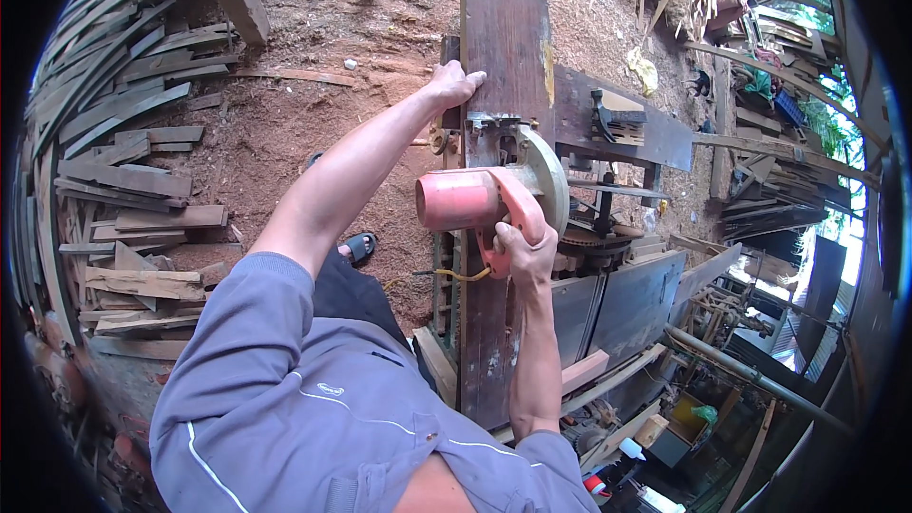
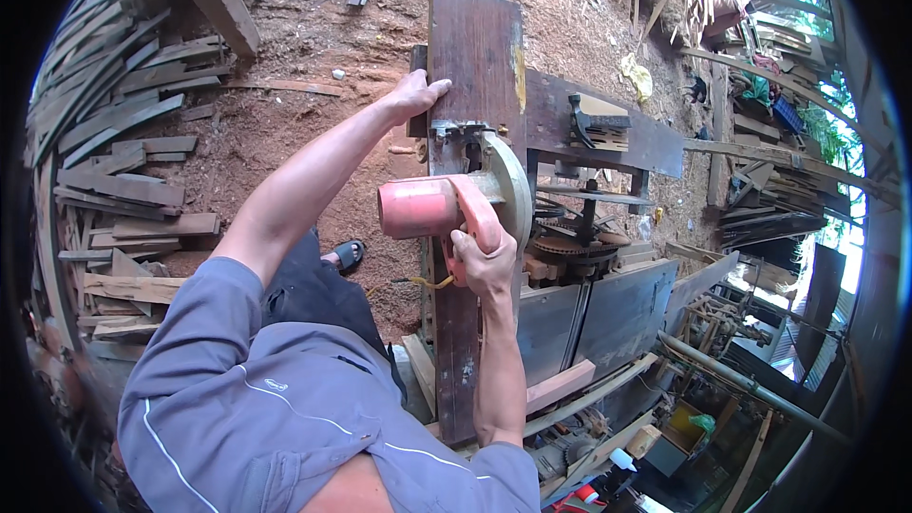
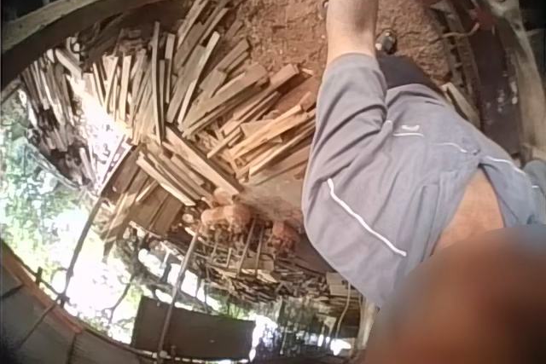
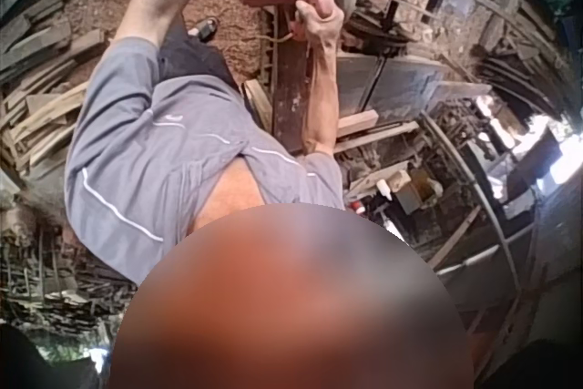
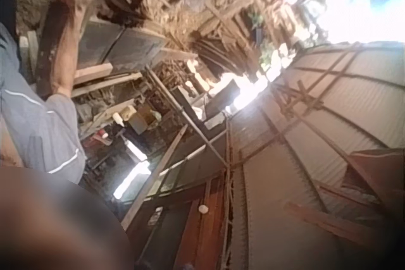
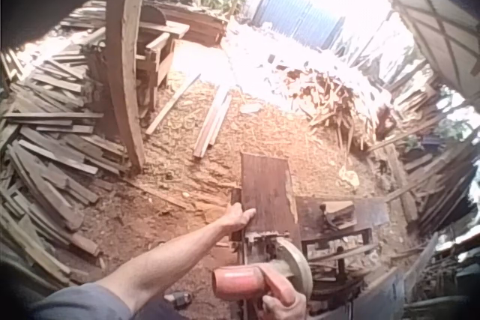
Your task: Cutting a wooden board with a handheld circular saw.
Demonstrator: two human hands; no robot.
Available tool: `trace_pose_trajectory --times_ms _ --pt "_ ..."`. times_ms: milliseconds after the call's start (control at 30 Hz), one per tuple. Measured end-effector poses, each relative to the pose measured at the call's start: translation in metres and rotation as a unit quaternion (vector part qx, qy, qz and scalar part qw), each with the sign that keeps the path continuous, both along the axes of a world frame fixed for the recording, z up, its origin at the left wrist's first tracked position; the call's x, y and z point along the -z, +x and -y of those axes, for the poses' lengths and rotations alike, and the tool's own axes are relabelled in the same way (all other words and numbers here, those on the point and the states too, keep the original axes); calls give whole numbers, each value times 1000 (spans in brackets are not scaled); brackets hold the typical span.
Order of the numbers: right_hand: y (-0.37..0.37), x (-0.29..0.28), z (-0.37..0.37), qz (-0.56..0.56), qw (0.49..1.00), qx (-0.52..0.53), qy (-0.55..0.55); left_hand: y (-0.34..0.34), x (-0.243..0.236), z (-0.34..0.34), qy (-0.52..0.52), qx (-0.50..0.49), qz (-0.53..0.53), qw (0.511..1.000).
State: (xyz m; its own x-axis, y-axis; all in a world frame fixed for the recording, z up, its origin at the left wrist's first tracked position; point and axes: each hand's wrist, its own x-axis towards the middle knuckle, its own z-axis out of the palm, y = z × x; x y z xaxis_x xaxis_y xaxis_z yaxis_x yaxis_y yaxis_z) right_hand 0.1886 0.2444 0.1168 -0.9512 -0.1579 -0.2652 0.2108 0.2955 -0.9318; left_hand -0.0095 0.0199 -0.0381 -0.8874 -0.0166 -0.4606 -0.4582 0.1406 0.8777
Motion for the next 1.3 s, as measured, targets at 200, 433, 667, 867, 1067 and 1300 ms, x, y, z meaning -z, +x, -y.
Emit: trace_pose_trajectory --times_ms 200,433,667,867,1067,1300 --pt "3 0 1 2 1000 -10 3 -2 6 -3 -8 -9 -4 1000" --pt "3 0 5 -19 999 19 26 1 3 3 -31 2 -22 999" --pt "1 -10 17 -24 999 28 3 6 -5 10 -53 -2 -31 998" --pt "6 -11 12 -57 996 42 45 9 -22 9 -21 27 -26 999" --pt "29 -14 1 -19 996 41 82 -1 -1 18 -52 39 -32 997" --pt "58 -24 -18 -25 994 45 96 1 -35 23 -82 91 24 992"
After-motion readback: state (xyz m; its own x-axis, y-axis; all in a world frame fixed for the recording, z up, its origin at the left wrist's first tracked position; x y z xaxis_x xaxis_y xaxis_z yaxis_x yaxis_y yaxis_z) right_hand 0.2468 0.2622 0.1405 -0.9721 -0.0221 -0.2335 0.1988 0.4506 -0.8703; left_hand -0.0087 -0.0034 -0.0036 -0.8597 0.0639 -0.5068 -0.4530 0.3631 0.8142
